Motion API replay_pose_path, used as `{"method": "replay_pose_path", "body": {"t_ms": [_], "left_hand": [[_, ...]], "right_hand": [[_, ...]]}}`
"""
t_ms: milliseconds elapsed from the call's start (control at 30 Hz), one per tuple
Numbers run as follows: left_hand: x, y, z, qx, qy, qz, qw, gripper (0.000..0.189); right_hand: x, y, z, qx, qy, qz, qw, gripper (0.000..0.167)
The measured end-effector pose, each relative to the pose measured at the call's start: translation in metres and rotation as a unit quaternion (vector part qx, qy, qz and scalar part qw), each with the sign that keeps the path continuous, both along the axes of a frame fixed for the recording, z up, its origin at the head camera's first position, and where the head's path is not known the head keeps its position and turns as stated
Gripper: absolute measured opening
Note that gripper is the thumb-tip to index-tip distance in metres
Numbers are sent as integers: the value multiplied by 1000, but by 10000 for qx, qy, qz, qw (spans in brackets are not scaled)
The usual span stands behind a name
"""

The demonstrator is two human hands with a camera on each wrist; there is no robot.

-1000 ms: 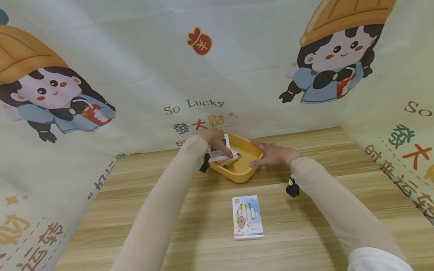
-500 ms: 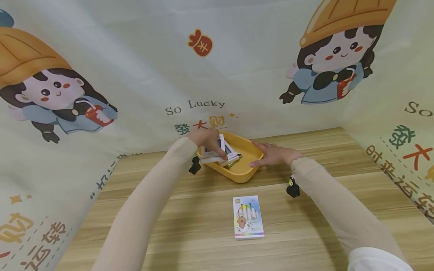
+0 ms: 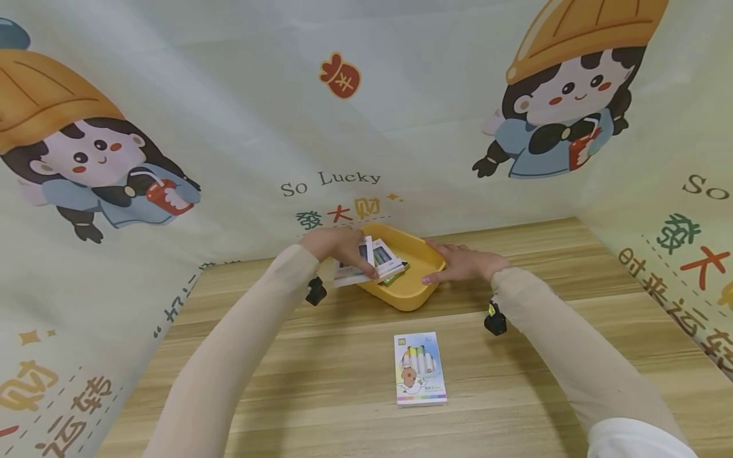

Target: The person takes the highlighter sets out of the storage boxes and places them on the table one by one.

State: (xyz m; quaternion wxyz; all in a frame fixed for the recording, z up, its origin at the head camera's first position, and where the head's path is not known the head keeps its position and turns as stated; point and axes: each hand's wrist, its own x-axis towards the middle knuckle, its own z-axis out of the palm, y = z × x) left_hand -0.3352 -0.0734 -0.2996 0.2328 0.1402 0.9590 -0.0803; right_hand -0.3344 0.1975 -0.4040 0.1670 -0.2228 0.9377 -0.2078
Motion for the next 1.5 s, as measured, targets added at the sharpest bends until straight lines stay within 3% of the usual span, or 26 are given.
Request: {"method": "replay_pose_path", "body": {"t_ms": [233, 500, 733, 933, 1233, 1500], "left_hand": [[14, -2, 1, 210, 282, -93, 9993, 111], [37, -1, -2, 575, 413, -463, 9964, 116], [49, -1, -7, 320, 730, -766, 9939, 113], [60, -3, -12, 388, 787, -881, 9922, 115], [84, -8, -16, 255, 1137, -1040, 9877, 120], [100, -9, -18, 128, 1008, -1041, 9894, 123]], "right_hand": [[1, 0, -1, -65, 71, 118, 9999, 108], [0, 2, 0, -31, 47, 60, 10000, 108], [0, 2, 1, -18, 64, 47, 10000, 105], [0, 1, 0, -68, 70, 106, 9999, 107], [2, 1, 3, -55, 19, 76, 10000, 107], [3, 0, 4, -48, 29, 135, 9999, 106]]}}
